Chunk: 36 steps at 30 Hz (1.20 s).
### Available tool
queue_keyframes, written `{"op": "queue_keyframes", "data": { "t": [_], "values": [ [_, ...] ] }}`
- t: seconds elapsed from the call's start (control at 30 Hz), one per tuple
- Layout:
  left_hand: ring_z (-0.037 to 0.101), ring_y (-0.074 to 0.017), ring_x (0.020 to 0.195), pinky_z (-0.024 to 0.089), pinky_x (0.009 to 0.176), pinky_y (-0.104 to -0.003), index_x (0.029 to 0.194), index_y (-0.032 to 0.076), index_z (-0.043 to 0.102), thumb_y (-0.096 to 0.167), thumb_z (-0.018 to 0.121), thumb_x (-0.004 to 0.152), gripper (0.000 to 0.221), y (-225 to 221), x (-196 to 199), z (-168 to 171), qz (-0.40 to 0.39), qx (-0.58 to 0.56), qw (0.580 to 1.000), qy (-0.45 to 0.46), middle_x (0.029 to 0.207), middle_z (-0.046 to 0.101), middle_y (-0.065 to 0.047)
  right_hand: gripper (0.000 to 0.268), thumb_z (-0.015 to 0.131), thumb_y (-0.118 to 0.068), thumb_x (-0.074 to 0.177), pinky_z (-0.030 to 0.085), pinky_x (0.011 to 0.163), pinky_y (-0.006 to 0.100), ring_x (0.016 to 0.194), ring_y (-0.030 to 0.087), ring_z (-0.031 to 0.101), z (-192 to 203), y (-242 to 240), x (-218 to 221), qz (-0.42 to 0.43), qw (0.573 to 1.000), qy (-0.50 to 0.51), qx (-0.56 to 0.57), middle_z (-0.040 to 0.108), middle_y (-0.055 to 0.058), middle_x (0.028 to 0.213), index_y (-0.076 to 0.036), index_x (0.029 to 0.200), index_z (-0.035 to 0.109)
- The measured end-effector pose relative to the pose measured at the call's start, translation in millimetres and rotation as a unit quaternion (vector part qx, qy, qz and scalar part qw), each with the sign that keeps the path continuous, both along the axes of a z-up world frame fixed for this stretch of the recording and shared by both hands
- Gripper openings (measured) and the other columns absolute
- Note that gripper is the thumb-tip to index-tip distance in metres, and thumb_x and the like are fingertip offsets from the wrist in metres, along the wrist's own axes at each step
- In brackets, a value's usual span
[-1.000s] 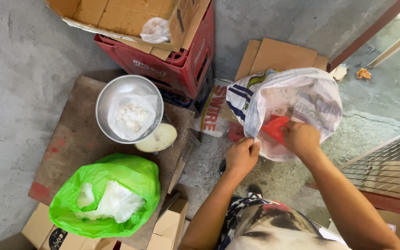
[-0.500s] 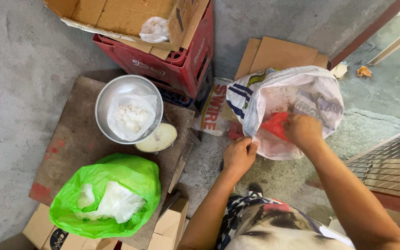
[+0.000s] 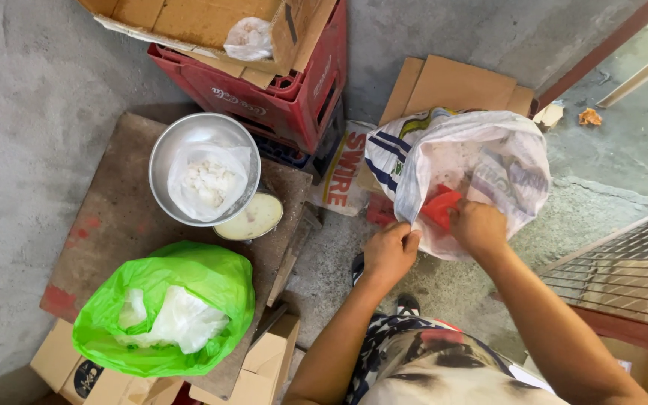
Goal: Weigh white powder from a large sack and package it into individual plastic bags.
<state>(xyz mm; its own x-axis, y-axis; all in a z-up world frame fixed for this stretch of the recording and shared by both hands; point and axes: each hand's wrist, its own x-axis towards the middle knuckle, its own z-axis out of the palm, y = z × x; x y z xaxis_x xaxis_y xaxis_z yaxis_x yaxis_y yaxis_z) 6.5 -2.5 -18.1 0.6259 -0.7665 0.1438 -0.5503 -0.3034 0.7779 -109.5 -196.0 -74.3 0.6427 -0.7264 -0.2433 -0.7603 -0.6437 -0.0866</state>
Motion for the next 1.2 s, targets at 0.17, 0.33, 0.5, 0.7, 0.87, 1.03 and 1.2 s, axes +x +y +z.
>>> {"op": "queue_keyframes", "data": {
  "t": [0.17,0.33,0.5,0.7,0.87,1.03,1.2],
  "values": [
    [0.067,-0.0411,0.078,0.051,0.067,-0.053,0.083,0.009,0.063,0.031,0.07,0.092,0.025,0.9,-1.1,0.1,-0.004,0.01,1.0,-0.007,0.088,0.069,-0.015,0.03,0.066,-0.041,0.096,0.057,0.069,0.047,0.073,0.035,0.073,3.2,5.6,-3.6,-0.01,0.993,-0.108,-0.037,0.074,0.016,0.079,-0.013,0.097,0.076],
    [0.068,-0.0402,0.077,0.051,0.065,-0.053,0.082,0.009,0.065,0.036,0.071,0.091,0.029,-0.1,-2.4,8.0,0.015,0.057,0.998,-0.004,0.086,0.071,-0.014,0.026,0.069,-0.039,0.092,0.056,0.069,0.051,0.078,0.039,0.071,35.5,6.8,-33.3,-0.003,0.978,-0.203,-0.046,0.074,0.017,0.083,-0.016,0.101,0.078],
    [0.069,-0.038,0.079,0.052,0.066,-0.049,0.084,0.01,0.07,0.035,0.073,0.09,0.026,6.8,-2.9,18.6,0.039,0.035,0.998,-0.02,0.088,0.072,-0.012,0.03,0.07,-0.042,0.092,0.057,0.071,0.049,0.077,0.039,0.072,72.9,25.7,-69.9,-0.04,0.967,-0.251,-0.029,0.074,0.016,0.083,-0.019,0.109,0.079],
    [0.07,-0.0337,0.079,0.054,0.068,-0.044,0.086,0.009,0.071,0.027,0.074,0.09,0.019,23.8,-16.8,53.6,0.093,-0.043,0.994,-0.041,0.088,0.071,-0.01,0.037,0.073,-0.047,0.094,0.058,0.069,0.043,0.069,0.034,0.072,128.9,50.9,-104.1,-0.078,0.957,-0.28,0.003,0.07,0.015,0.071,-0.018,0.117,0.079],
    [0.07,-0.0315,0.077,0.054,0.069,-0.042,0.089,0.01,0.073,0.022,0.074,0.091,0.013,47.5,-36.8,84.4,0.138,-0.091,0.985,-0.055,0.087,0.071,-0.009,0.037,0.074,-0.044,0.094,0.057,0.067,0.04,0.068,0.029,0.072,151.1,62.3,-125.4,-0.032,0.943,-0.331,0.015,0.071,0.015,0.076,-0.018,0.121,0.079],
    [0.071,-0.0312,0.082,0.055,0.071,-0.04,0.094,0.007,0.073,0.019,0.074,0.094,0.012,76.1,-56.5,107.0,0.16,-0.138,0.975,-0.074,0.093,0.072,-0.01,0.036,0.076,-0.04,0.094,0.057,0.068,0.038,0.067,0.026,0.072,173.3,73.2,-125.0,-0.024,0.93,-0.363,0.042,0.073,0.013,0.08,-0.018,0.122,0.078],
    [0.071,-0.0271,0.075,0.055,0.067,-0.036,0.093,0.005,0.073,0.015,0.074,0.093,0.01,103.3,-45.9,120.1,0.208,-0.157,0.964,-0.052,0.09,0.072,-0.01,0.034,0.078,-0.04,0.097,0.057,0.071,0.036,0.067,0.025,0.072,193.0,84.0,-104.3,0.063,0.929,-0.364,-0.034,0.074,0.013,0.082,-0.016,0.122,0.08]
  ]
}}
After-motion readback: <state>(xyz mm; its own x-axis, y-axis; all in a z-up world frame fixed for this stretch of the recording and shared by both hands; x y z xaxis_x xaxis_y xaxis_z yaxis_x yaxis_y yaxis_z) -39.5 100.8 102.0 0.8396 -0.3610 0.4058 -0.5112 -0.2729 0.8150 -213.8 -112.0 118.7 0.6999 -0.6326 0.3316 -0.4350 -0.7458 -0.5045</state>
